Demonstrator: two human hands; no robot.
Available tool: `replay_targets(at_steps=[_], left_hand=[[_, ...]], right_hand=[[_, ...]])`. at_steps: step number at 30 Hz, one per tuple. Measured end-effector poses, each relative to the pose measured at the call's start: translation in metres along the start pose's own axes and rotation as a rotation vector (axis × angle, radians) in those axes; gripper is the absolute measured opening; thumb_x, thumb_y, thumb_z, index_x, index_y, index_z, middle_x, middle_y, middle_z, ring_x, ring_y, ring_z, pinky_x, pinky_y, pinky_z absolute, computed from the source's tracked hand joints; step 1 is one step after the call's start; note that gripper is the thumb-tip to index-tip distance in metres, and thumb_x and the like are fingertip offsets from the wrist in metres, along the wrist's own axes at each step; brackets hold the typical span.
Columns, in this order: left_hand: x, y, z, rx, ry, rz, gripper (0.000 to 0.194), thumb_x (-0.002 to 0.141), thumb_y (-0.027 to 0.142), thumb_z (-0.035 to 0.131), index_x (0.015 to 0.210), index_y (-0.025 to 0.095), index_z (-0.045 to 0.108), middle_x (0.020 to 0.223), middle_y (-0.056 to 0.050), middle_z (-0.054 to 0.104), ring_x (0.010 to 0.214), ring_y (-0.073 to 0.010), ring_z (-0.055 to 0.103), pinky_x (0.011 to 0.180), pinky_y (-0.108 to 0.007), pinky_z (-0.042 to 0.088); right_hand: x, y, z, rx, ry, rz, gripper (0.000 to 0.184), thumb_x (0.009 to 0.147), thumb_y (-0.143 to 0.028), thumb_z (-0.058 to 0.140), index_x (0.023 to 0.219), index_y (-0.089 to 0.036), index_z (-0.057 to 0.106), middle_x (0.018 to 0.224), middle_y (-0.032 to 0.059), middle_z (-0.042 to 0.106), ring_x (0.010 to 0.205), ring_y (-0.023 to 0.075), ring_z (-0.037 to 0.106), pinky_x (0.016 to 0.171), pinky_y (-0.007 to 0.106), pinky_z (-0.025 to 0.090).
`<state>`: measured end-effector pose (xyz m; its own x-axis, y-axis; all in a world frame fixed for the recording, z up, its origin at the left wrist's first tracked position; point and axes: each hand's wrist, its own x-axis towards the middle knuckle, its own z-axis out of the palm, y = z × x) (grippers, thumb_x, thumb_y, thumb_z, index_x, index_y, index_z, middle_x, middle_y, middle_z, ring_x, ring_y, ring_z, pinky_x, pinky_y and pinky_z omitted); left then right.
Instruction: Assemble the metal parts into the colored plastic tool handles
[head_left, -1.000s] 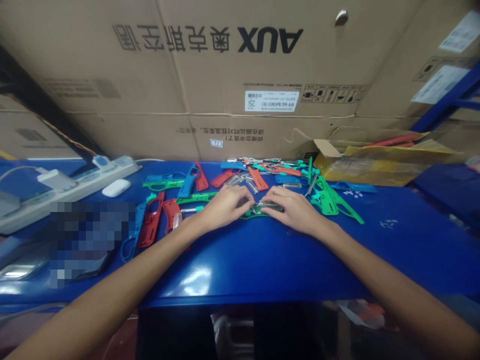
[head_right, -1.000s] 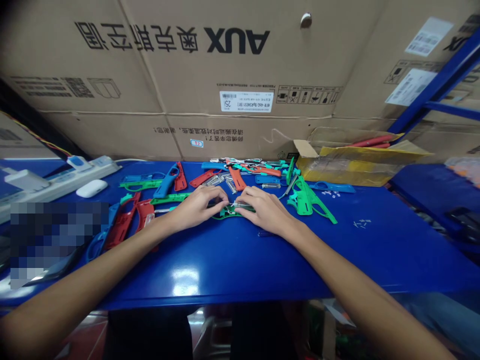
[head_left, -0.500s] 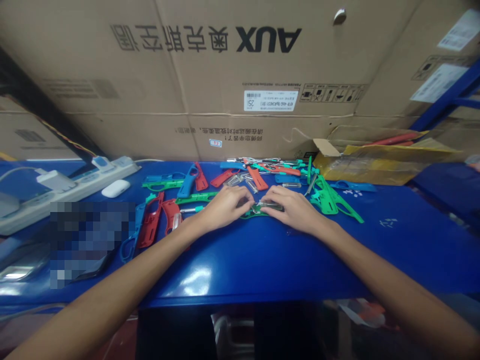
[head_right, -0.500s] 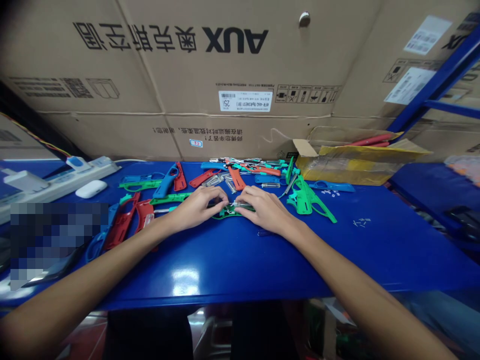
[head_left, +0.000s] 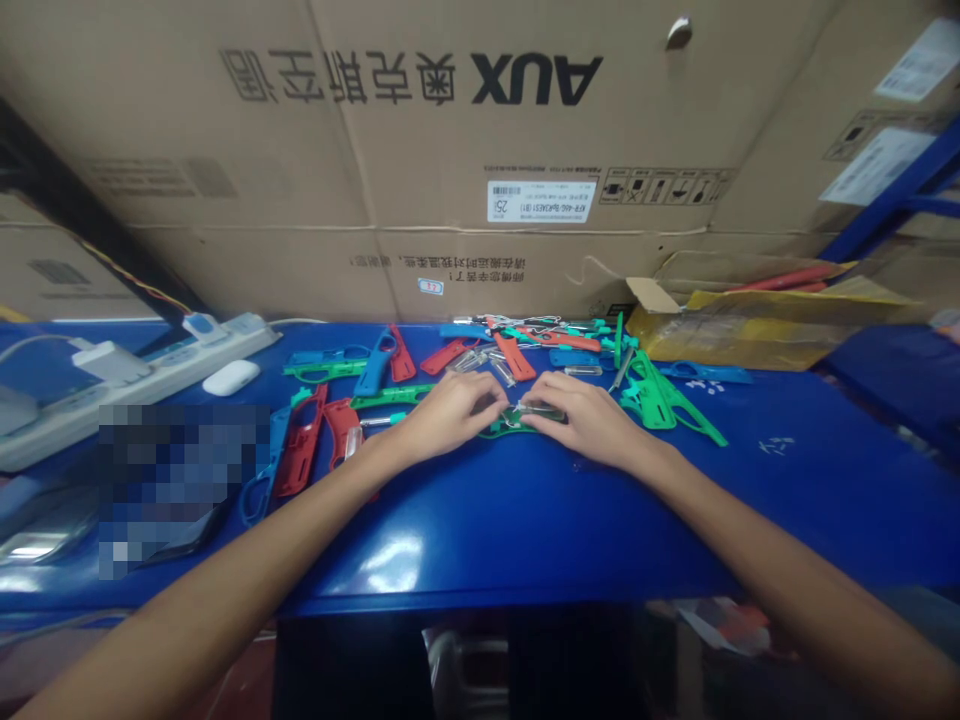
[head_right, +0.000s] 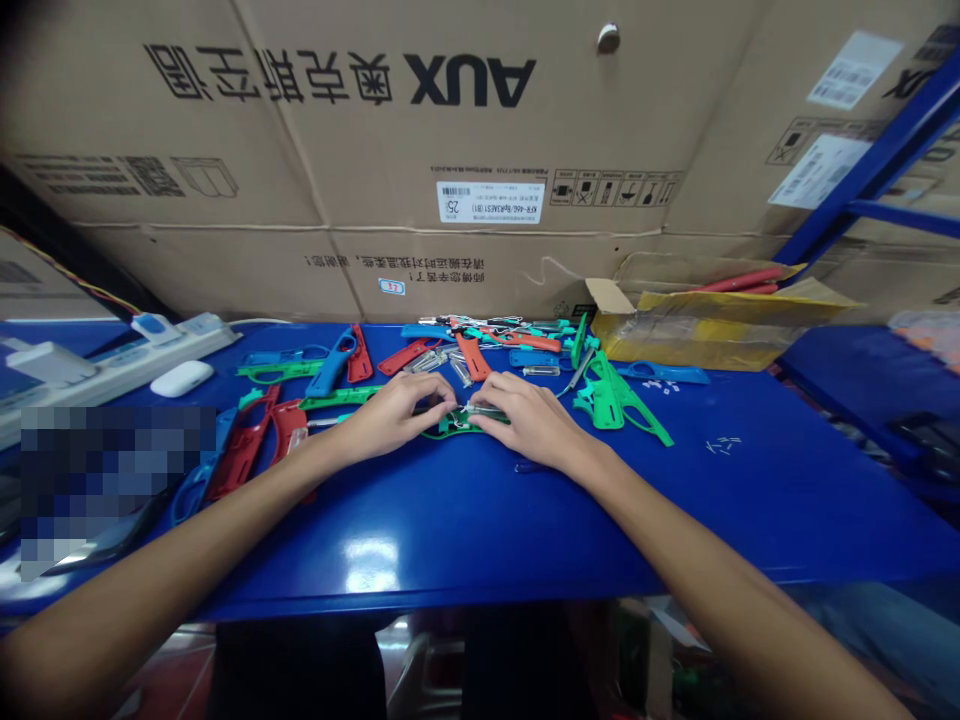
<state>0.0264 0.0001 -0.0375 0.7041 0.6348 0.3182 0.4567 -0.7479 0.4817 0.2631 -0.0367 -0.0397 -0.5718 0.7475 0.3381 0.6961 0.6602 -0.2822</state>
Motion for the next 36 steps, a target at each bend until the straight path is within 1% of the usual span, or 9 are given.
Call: replay_targets(at_steps=[7,15,24,36], left_hand=[[-0.0006,-0.0009,0.0002,0.011,-0.008,0.017,0.017,0.1,0.027,0.051,0.095,0.018,0.065,0.096,-0.004,0.071,0.09,-0.0189,0.064,0.086,-0.033,0.046],[-0.0006,0.0001,0.0005,0.001,-0.005,0.009,0.017,0.1,0.026,0.051,0.094,0.018,0.064,0.095,-0.004,0.071,0.087,-0.0184,0.064,0.083,-0.032,0.046],[-0.0003,0.0012,0.0,-0.009,-0.001,0.005,0.017,0.1,0.024,0.051,0.092,0.018,0.064,0.094,-0.004,0.071,0.086,-0.0181,0.063,0.082,-0.031,0.046],[-0.0013,-0.0016,0.0016,-0.025,-0.002,0.006,0.017,0.1,0.026,0.051,0.094,0.018,0.065,0.095,-0.004,0.071,0.086,-0.0183,0.064,0.085,-0.033,0.047]], right_hand=[[-0.0001,-0.0021,-0.0011,0.011,0.002,0.006,0.023,0.101,-0.038,0.055,0.111,-0.021,0.068,0.11,0.0073,0.067,0.102,0.0209,0.064,0.087,0.036,0.052],[0.0005,-0.0021,-0.0016,0.0,0.002,0.009,0.023,0.1,-0.038,0.055,0.11,-0.023,0.069,0.109,0.007,0.068,0.101,0.0216,0.064,0.086,0.038,0.052],[0.0003,-0.0018,-0.0019,0.0,-0.011,0.005,0.023,0.1,-0.038,0.055,0.109,-0.021,0.068,0.108,0.0069,0.067,0.101,0.0212,0.063,0.086,0.036,0.051],[0.0002,-0.0014,0.0005,0.025,-0.006,0.014,0.021,0.1,-0.037,0.057,0.109,-0.023,0.068,0.108,0.0062,0.067,0.099,0.02,0.064,0.084,0.034,0.052]])
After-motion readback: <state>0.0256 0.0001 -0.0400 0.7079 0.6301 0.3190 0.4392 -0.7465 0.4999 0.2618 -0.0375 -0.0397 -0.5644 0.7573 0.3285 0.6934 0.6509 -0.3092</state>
